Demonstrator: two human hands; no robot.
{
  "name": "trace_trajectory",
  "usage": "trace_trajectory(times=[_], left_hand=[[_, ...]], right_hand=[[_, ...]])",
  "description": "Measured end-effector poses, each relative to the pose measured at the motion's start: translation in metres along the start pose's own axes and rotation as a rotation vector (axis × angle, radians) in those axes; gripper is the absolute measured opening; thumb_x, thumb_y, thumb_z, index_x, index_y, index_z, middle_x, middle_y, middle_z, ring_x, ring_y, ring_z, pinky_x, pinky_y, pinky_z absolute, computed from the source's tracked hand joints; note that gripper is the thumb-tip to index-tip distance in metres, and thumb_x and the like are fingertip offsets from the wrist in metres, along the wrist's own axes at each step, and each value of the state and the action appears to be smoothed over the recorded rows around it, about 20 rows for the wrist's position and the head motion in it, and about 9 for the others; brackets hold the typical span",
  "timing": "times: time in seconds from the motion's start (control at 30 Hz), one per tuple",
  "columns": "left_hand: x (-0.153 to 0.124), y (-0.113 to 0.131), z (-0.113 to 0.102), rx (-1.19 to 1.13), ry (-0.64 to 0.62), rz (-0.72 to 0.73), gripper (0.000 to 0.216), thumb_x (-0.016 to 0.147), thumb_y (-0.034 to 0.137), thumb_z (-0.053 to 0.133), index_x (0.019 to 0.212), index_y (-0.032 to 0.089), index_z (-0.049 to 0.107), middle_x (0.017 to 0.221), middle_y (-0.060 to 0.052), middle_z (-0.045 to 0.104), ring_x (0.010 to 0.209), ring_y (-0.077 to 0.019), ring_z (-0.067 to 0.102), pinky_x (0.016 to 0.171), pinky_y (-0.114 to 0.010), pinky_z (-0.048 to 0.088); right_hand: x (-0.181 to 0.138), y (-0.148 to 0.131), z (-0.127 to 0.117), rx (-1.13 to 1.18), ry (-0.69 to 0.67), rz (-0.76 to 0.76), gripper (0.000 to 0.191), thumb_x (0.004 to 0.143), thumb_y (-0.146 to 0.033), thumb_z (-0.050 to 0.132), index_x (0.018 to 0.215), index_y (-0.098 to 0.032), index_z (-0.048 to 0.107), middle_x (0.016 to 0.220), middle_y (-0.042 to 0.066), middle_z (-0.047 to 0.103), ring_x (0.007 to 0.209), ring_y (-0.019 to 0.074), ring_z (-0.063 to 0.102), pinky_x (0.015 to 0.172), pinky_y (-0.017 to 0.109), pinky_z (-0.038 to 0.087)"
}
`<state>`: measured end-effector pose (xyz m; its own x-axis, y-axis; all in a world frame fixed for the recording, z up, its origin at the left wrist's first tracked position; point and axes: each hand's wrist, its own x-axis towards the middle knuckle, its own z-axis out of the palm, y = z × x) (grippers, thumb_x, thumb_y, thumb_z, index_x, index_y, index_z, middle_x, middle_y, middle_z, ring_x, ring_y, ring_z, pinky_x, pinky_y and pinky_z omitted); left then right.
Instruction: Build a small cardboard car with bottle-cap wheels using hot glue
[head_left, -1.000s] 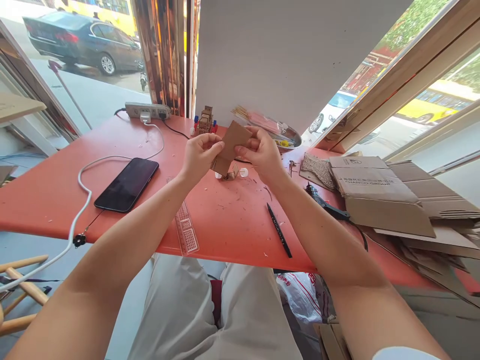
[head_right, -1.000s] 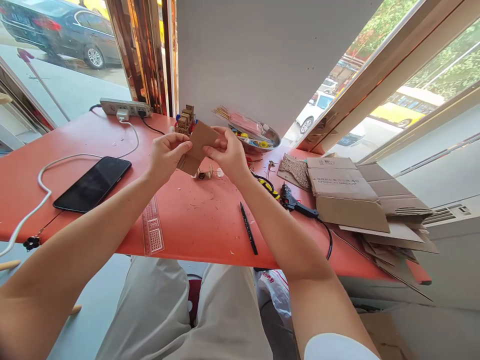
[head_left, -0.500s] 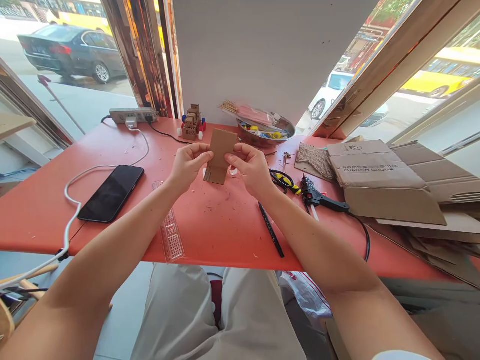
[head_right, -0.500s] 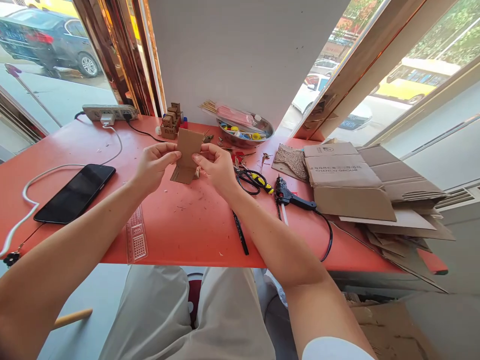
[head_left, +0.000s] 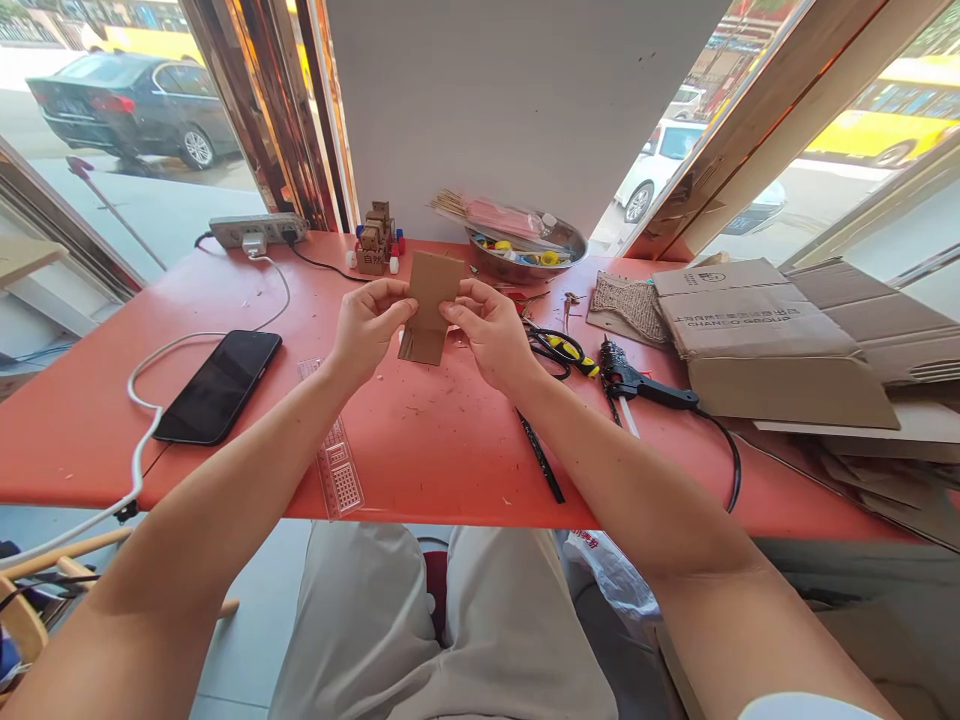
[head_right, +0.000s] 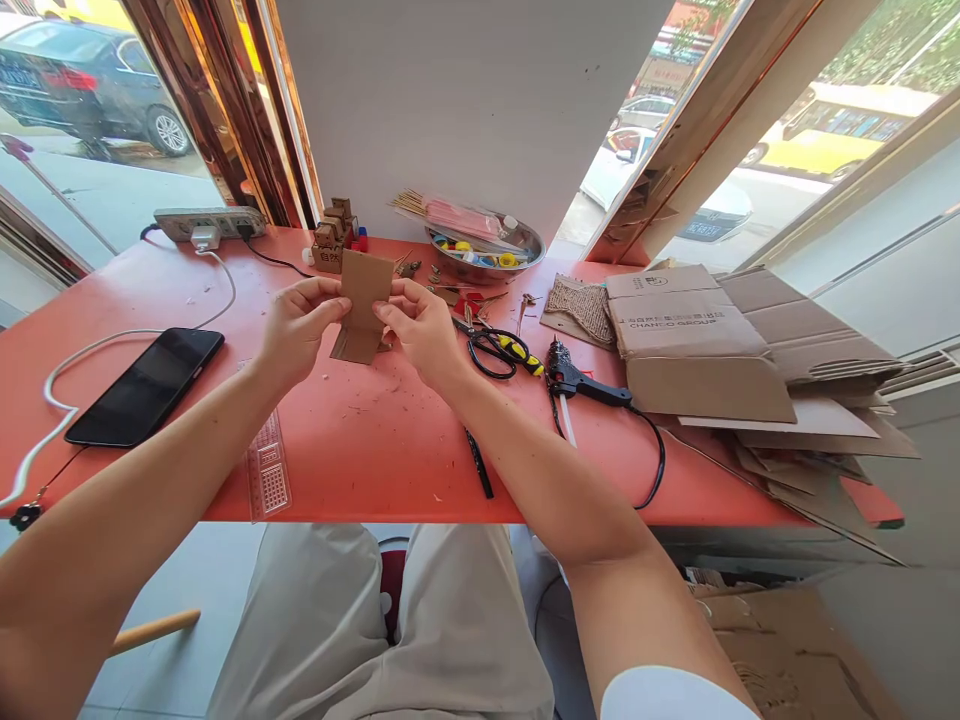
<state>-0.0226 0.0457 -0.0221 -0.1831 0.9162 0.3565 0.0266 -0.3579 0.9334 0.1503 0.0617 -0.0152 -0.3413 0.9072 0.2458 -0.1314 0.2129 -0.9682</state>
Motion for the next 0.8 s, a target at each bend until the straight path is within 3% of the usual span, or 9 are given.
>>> trace_trajectory(times=[0.27,0.5,0.8], left_hand=[[-0.002,0.002,0.002,-0.019,-0.023,0.012,0.024,0.059,0.041,0.074,0.074,0.024,0.066,0.080,-0.004,0.074,0.078,-0.0208,0.068,0.071,-0.034,0.058],[-0.006,0.002,0.005,-0.054,-0.018,-0.049,0.026,0.061,0.041,0.076,0.076,0.025,0.064,0.081,-0.002,0.072,0.079,-0.0197,0.067,0.070,-0.032,0.058],[-0.010,0.015,0.007,-0.082,-0.017,-0.059,0.025,0.054,0.039,0.078,0.070,0.022,0.069,0.071,0.000,0.072,0.071,-0.0181,0.068,0.060,-0.029,0.058]], right_hand=[[-0.001,0.003,0.001,0.024,0.002,-0.012,0.030,0.071,-0.046,0.082,0.085,-0.028,0.063,0.081,-0.004,0.075,0.071,0.0143,0.065,0.062,0.028,0.056],[-0.001,0.007,0.002,0.047,-0.002,0.017,0.038,0.073,-0.053,0.088,0.089,-0.028,0.064,0.088,-0.001,0.076,0.084,0.0178,0.068,0.069,0.030,0.058],[-0.001,0.008,0.004,0.117,0.046,-0.008,0.016,0.080,-0.036,0.078,0.084,-0.025,0.067,0.085,-0.002,0.075,0.084,0.0164,0.068,0.075,0.030,0.058]])
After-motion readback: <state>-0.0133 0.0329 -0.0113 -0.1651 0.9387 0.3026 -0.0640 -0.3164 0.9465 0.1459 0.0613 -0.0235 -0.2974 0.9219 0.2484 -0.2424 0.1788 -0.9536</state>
